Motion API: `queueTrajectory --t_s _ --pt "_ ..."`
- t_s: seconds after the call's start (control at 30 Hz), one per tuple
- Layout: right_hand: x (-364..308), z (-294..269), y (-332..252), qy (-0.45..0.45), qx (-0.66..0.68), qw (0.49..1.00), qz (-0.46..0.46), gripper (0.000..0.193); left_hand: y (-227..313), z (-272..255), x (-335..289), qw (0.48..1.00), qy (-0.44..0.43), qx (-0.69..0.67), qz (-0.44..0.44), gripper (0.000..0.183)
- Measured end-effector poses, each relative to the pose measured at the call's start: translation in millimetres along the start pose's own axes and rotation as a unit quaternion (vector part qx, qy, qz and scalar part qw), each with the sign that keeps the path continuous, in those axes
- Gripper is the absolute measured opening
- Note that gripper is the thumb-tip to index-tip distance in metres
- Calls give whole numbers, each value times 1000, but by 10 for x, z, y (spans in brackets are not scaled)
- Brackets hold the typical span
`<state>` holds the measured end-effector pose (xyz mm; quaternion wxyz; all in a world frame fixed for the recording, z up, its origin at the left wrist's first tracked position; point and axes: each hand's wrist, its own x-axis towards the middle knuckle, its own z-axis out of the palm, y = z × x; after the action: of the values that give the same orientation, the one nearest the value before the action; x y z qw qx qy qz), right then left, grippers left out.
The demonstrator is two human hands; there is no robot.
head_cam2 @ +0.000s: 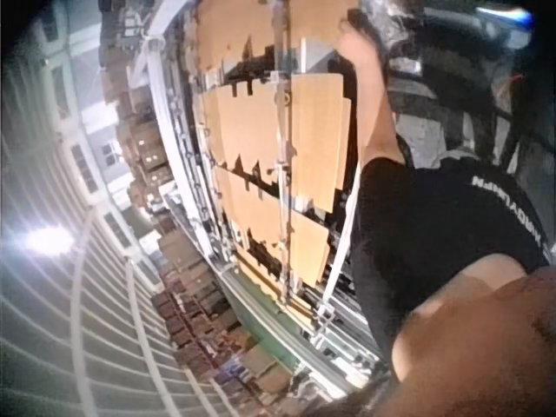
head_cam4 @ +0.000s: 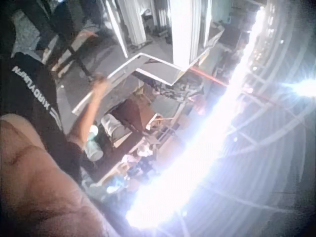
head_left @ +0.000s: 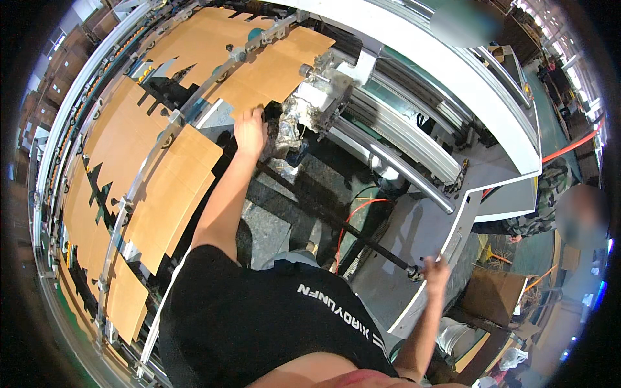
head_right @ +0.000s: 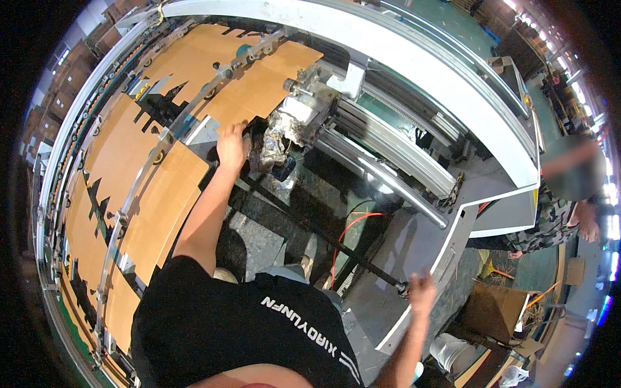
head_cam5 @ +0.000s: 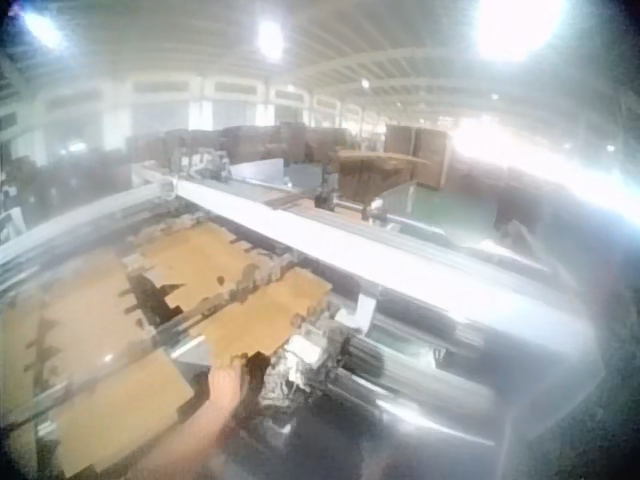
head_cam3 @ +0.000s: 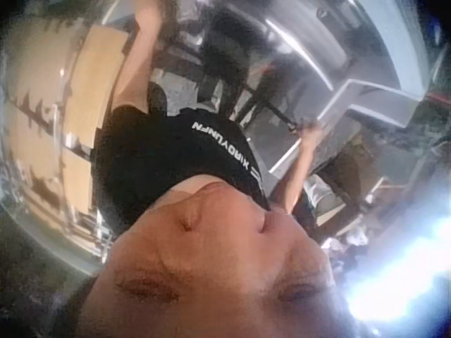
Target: The person operates a cardboard processing machine in a factory setting. They load large sheets of cardboard into the machine, interact with the control panel, and manually adjust the cardboard as it moves through the rollers.
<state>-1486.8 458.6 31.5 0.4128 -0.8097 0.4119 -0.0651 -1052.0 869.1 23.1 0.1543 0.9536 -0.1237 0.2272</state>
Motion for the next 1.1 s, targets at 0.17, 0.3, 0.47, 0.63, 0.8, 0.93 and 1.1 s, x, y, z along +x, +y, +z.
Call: queueTrajectory --t_s 0.17,0.3,0.47,0.63,0.8,0.93,1.1 --pt "753 -1556 -1080 249 28 953 -171 43 -350 294 381 978 -66 195 23 25" --pt "572 -2076 -1482 354 55 897 -260 45 -340 347 347 980 -91 172 32 26" --pt "338 -1148 -733 287 -30 934 -212 43 -336 119 160 978 -102 182 -6 51" --pt "45 -226 -70 177 28 979 -100 49 -96 -136 122 994 -97 49 7 57" --pt "10 144 117 131 40 988 -77 45 93 177 277 998 -56 -16 29 49" --pt "62 226 103 95 14 993 -73 45 187 396 423 998 -56 17 -7 49" --pt "-4 226 268 53 53 995 -64 41 46 584 329 994 -36 97 -17 41"
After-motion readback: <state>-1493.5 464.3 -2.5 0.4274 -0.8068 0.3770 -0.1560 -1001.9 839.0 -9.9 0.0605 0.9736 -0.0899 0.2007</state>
